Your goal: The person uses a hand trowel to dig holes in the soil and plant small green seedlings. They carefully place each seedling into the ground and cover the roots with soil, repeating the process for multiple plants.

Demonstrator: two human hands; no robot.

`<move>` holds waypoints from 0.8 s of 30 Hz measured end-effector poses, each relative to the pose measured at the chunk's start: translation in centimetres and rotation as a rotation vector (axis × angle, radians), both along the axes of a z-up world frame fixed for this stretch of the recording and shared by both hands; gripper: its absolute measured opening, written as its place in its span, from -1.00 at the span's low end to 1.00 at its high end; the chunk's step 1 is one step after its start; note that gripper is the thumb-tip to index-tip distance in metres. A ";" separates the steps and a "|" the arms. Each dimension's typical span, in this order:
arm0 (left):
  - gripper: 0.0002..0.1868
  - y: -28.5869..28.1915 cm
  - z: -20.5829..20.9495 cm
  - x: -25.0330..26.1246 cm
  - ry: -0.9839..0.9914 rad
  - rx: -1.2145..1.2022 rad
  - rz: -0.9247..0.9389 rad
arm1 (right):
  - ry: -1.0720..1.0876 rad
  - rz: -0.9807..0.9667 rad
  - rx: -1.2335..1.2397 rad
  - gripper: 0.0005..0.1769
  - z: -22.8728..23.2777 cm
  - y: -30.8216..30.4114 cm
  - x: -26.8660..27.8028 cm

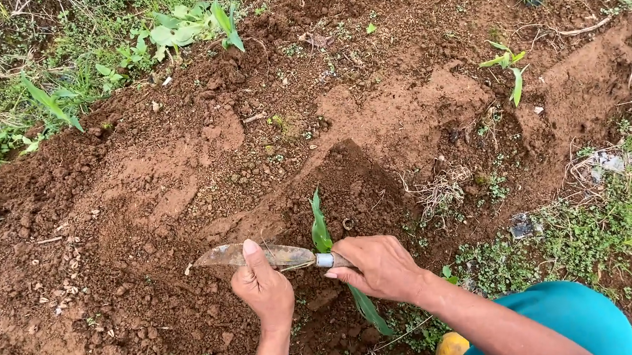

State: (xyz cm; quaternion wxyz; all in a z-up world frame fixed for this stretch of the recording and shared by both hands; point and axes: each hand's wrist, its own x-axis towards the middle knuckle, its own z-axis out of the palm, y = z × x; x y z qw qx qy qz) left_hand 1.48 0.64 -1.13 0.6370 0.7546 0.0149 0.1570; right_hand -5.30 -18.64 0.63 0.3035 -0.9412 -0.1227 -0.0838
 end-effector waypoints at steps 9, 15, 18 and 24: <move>-0.49 1.2 -0.9 -0.2 0.056 -0.053 -0.085 | 0.004 -0.012 -0.034 -0.44 -0.4 0.9 0.2; -0.42 0.7 1.7 -0.2 0.188 0.095 -0.213 | -0.029 -0.048 0.039 -0.53 2.2 -1.6 0.9; -0.30 0.4 1.5 -1.1 0.169 0.248 -0.348 | 0.030 -0.248 0.209 -0.54 2.1 -4.0 2.2; -0.45 -1.0 0.7 -3.1 0.350 0.441 -0.416 | 0.076 -0.687 0.373 -0.80 4.3 -10.8 2.8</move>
